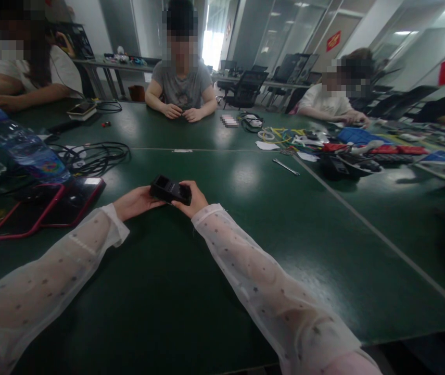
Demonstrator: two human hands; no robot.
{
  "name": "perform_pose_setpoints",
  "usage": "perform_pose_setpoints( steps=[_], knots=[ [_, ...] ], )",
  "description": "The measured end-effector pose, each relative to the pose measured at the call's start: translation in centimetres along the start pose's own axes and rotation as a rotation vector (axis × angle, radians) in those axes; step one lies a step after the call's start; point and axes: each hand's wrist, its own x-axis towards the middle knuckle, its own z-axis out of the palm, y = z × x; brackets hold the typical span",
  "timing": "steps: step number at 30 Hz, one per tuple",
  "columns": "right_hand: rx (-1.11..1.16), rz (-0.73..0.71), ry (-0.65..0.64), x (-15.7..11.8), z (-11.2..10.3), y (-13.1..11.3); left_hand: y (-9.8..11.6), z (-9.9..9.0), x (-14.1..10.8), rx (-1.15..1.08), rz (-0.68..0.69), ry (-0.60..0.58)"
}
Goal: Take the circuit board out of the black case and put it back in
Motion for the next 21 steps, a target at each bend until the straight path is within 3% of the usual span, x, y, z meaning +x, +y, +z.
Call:
perform_pose_setpoints(
  steps=[6, 21],
  knots=[
    [-0.061, -0.015, -0.063, -0.12, 0.49, 0.4, 0.24, 0.65, -0.7, 0.03, 0.011, 0.026],
    [-0.123, -0.122, -0.047, -0.19, 0.28, 0.4, 0.24, 0.13, -0.8, 0.112, 0.024, -0.031]
  ],
)
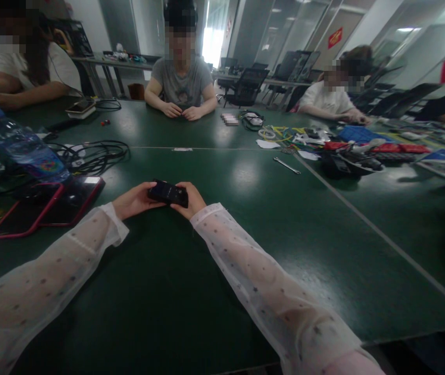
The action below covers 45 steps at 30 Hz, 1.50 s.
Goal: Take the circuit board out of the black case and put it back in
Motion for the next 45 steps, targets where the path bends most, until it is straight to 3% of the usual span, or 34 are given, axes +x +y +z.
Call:
perform_pose_setpoints(
  steps=[19, 31, 45],
  knots=[
    [0.197, 0.079, 0.002, 0.0, 0.2, 0.2, 0.0, 0.6, -0.2, -0.042, 0.007, 0.027],
    [0.766, 0.567, -0.086, 0.8, -1.5, 1.3, 0.1, 0.8, -0.4, -0.053, 0.035, -0.018],
    [0.92, 0.644, -0.047, 0.9, -1.9, 1.2, 0.0, 0.6, -0.2, -0.063, 0.027, -0.008]
  ],
)
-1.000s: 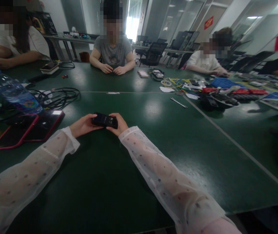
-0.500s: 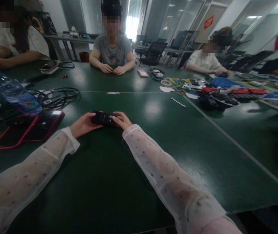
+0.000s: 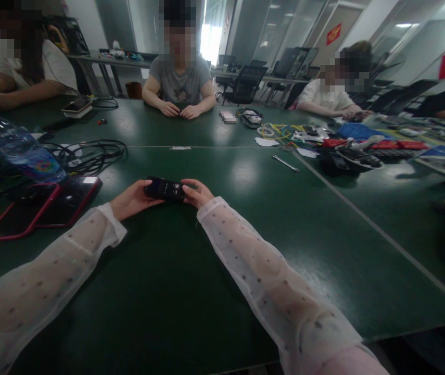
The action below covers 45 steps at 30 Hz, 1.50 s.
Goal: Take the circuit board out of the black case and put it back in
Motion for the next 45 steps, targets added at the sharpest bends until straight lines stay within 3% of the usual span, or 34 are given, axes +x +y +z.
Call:
perform_pose_setpoints(
  steps=[21, 45],
  knots=[
    [-0.032, -0.047, -0.027, 0.26, -0.37, 0.41, 0.24, 0.37, -0.38, 0.057, -0.043, -0.014],
    [0.127, -0.004, -0.061, 0.12, -0.39, 0.33, 0.21, -0.04, -0.44, 0.129, -0.043, -0.055]
  ],
)
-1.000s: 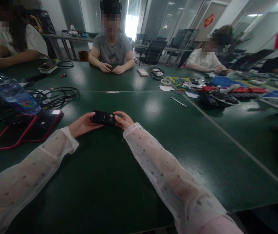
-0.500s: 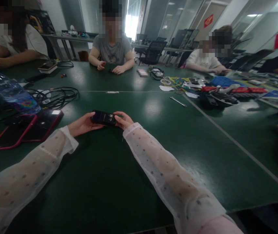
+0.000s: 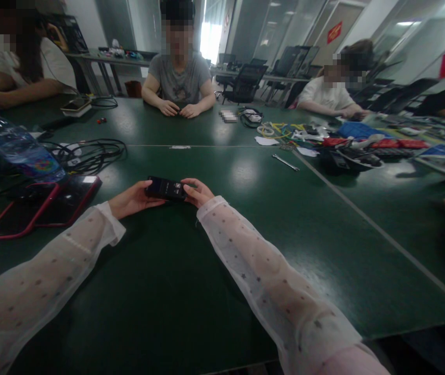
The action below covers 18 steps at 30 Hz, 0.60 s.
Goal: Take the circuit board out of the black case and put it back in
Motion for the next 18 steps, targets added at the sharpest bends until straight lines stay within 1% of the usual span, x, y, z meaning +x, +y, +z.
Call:
perform_pose_setpoints(
  steps=[12, 18],
  knots=[
    [-0.061, -0.011, -0.021, -0.06, -0.16, -0.01, 0.03, 0.05, -0.11, -0.011, -0.015, 0.009],
    [-0.057, -0.008, -0.016, -0.15, 0.09, -0.06, -0.11, 0.29, 0.18, -0.095, -0.024, 0.021]
  ],
)
